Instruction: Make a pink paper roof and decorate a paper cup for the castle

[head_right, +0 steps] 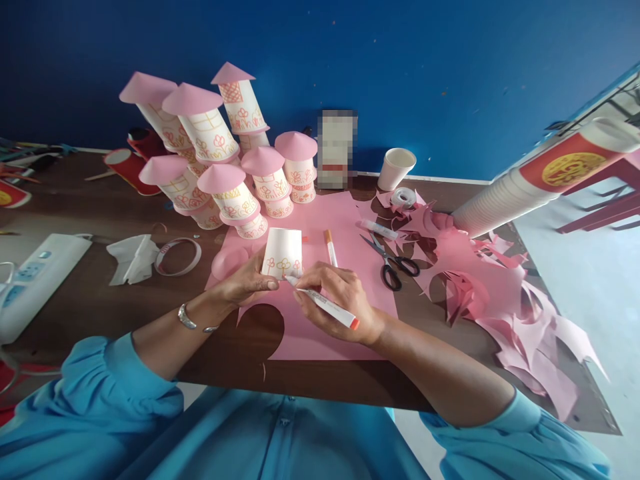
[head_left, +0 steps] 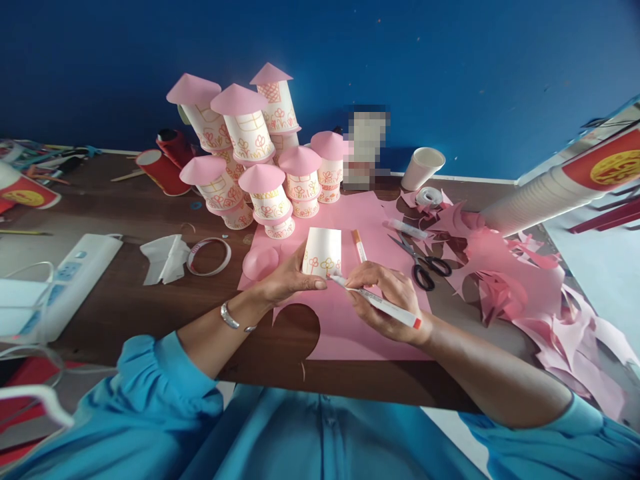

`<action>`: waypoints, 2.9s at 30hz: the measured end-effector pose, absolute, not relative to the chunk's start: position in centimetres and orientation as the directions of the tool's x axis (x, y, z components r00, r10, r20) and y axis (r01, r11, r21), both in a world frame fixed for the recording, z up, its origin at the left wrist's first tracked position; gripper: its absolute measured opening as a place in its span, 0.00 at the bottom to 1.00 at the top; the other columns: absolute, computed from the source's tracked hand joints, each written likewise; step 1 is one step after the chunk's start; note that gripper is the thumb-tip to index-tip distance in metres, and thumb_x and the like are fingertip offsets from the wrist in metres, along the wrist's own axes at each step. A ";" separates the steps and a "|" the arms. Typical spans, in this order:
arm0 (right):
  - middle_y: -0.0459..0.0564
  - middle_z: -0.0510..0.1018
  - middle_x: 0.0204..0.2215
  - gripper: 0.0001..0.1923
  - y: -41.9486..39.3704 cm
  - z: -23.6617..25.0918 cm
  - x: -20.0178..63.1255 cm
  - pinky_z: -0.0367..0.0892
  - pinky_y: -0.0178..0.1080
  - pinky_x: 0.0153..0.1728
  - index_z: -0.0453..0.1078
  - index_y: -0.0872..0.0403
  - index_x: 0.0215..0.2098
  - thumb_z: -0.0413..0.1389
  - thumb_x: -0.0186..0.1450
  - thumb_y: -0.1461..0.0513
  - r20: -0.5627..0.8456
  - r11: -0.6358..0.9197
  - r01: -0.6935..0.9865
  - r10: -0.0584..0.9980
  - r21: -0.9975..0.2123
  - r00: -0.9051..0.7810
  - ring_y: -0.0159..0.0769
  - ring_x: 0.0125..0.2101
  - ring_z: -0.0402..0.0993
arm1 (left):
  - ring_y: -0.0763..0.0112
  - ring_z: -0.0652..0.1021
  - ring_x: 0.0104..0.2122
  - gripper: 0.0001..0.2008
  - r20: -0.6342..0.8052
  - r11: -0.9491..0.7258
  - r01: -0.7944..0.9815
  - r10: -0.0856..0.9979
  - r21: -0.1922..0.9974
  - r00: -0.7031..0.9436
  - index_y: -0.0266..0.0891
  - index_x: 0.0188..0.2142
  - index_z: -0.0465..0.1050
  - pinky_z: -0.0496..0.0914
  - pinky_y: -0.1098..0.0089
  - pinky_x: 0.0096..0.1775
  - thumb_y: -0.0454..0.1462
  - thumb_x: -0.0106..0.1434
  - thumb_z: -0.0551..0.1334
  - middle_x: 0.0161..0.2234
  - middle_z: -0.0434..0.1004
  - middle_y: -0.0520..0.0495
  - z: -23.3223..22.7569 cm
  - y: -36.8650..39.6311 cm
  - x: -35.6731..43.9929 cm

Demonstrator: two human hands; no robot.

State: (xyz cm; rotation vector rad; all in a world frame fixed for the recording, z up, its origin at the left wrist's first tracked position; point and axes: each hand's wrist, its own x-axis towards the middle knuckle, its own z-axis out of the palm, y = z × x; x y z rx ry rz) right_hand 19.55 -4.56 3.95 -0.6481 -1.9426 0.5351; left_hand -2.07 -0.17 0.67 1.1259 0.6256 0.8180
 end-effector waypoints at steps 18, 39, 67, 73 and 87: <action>0.44 0.78 0.28 0.07 -4.6 4.1 19.8 0.69 0.34 0.27 0.68 0.49 0.41 0.58 0.69 0.68 0.640 0.717 0.315 0.697 -0.621 -0.323 0.31 0.25 0.75 | 0.64 0.77 0.40 0.37 0.005 0.216 -0.306 0.809 0.927 0.588 0.42 0.56 0.71 0.70 0.65 0.42 0.48 0.50 0.80 0.39 0.77 0.48 -0.2 0.0 -2.2; 0.45 0.78 0.30 0.09 -4.8 4.3 19.4 0.72 0.34 0.29 0.68 0.50 0.42 0.57 0.68 0.70 0.664 0.750 0.217 0.656 -0.624 -0.359 0.31 0.27 0.76 | 0.65 0.73 0.38 0.49 -0.034 0.167 -0.208 0.851 0.964 0.524 0.46 0.64 0.63 0.70 0.66 0.38 0.49 0.47 0.81 0.40 0.73 0.49 0.5 -0.2 -1.9; 0.45 0.81 0.31 0.08 -4.7 3.9 19.1 0.74 0.35 0.31 0.68 0.49 0.43 0.58 0.69 0.68 0.651 0.744 0.237 0.663 -0.624 -0.370 0.33 0.30 0.80 | 0.68 0.74 0.36 0.44 -0.056 0.187 -0.171 0.817 0.967 0.573 0.45 0.63 0.62 0.71 0.67 0.37 0.43 0.51 0.80 0.38 0.72 0.51 1.0 -0.6 -1.7; 0.46 0.81 0.31 0.05 -4.7 4.1 19.2 0.74 0.35 0.30 0.68 0.49 0.42 0.57 0.71 0.67 0.632 0.731 0.223 0.674 -0.645 -0.382 0.33 0.30 0.80 | 0.68 0.74 0.37 0.47 -0.058 0.180 -0.160 0.821 0.971 0.568 0.45 0.64 0.61 0.71 0.67 0.37 0.45 0.50 0.80 0.39 0.72 0.50 1.2 -0.6 -1.8; 0.48 0.78 0.37 0.09 -4.3 3.2 19.8 0.73 0.40 0.31 0.70 0.48 0.51 0.58 0.74 0.56 0.565 0.574 0.117 0.819 -0.810 -0.105 0.36 0.33 0.78 | 0.59 0.78 0.45 0.36 0.021 0.150 -0.328 0.884 0.933 0.466 0.48 0.55 0.70 0.71 0.59 0.48 0.48 0.50 0.80 0.45 0.78 0.49 -0.8 0.0 -2.4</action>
